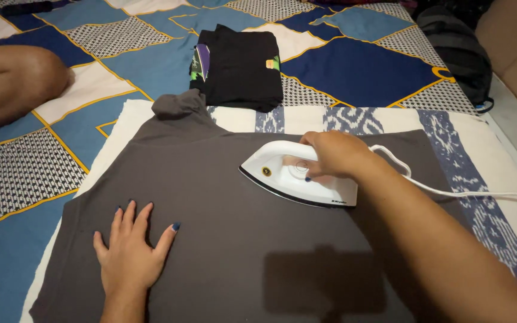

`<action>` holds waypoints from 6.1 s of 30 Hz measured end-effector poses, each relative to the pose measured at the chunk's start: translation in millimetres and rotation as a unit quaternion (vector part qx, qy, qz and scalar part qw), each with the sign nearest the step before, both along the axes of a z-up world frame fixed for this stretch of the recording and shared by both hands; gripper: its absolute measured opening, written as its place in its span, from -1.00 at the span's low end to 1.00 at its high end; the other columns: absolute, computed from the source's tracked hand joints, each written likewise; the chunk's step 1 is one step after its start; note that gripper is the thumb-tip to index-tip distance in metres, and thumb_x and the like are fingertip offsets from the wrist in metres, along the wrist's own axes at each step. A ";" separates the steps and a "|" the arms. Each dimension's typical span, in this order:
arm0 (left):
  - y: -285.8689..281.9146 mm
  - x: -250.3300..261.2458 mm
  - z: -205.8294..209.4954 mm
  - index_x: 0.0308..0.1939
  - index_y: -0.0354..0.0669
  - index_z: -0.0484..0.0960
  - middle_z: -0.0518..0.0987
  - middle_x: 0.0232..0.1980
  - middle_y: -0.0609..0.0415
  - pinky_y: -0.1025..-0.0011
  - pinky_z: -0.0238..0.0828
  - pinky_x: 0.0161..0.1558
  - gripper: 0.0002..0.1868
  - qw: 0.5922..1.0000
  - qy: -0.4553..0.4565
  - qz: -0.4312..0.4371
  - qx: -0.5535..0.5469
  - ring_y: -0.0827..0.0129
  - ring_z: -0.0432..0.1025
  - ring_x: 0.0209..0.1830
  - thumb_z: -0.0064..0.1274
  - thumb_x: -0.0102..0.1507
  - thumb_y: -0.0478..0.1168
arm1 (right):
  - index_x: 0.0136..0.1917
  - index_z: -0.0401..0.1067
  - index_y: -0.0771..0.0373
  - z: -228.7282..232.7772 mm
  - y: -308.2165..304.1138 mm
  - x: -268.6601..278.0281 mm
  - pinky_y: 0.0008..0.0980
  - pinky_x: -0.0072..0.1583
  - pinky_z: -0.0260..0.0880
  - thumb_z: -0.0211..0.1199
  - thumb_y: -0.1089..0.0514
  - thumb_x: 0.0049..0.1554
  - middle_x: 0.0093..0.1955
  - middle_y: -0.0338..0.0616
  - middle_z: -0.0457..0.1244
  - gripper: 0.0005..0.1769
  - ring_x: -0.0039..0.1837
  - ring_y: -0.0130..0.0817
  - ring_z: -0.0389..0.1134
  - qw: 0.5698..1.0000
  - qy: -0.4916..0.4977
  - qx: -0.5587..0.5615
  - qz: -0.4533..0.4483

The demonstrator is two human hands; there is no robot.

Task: Iron and fold a grey shirt on a bed.

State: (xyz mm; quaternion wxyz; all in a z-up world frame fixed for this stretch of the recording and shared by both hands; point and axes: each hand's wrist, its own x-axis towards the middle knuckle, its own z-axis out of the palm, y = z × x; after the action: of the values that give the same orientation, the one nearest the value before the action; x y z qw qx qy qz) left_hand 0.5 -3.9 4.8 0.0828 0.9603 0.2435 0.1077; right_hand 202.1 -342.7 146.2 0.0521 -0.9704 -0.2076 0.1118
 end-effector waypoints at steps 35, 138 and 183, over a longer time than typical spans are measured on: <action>23.4 -14.1 -16.0 0.58 -0.13 0.11 0.31 0.55 0.00 -0.10 -0.43 0.56 -0.29 0.948 -0.264 0.047 -0.173 0.18 0.09 0.61 -0.22 0.40 0.07 | 0.07 0.60 -0.07 -11.4 177.7 0.2 -0.02 0.10 0.45 0.37 -0.09 0.01 0.02 -0.04 0.43 -0.66 0.09 0.02 0.46 0.996 -0.080 0.024 -0.011; -212.8 135.1 34.3 0.62 0.08 -0.08 -0.19 0.70 -0.03 -0.18 -0.51 0.46 0.07 0.927 0.177 -0.327 0.045 0.18 -0.38 0.64 -0.28 0.21 0.55 | 0.18 0.43 0.35 -138.7 -379.1 111.3 -0.39 -0.08 0.42 0.34 0.20 0.33 -0.03 -0.16 0.37 -0.77 -0.11 -0.41 0.39 0.625 -0.275 0.655 -0.323; 23.2 158.3 -19.6 0.19 0.20 0.64 0.41 0.46 0.22 0.04 -0.21 0.52 -0.47 0.997 -0.064 -0.006 -0.037 0.32 0.12 0.57 0.14 0.18 0.21 | 0.23 0.43 0.32 -51.8 -231.7 258.0 0.04 0.24 0.38 0.56 0.03 -0.06 0.13 0.30 0.38 -0.35 0.21 0.21 0.40 0.968 -0.179 -0.023 -0.177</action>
State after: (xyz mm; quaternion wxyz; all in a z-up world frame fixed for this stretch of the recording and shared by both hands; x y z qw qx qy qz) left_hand 158.7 19.4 -14.8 0.1347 0.9493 0.2356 0.1589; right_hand 460.1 -574.4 94.4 0.0109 -0.9968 -0.0361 -0.0700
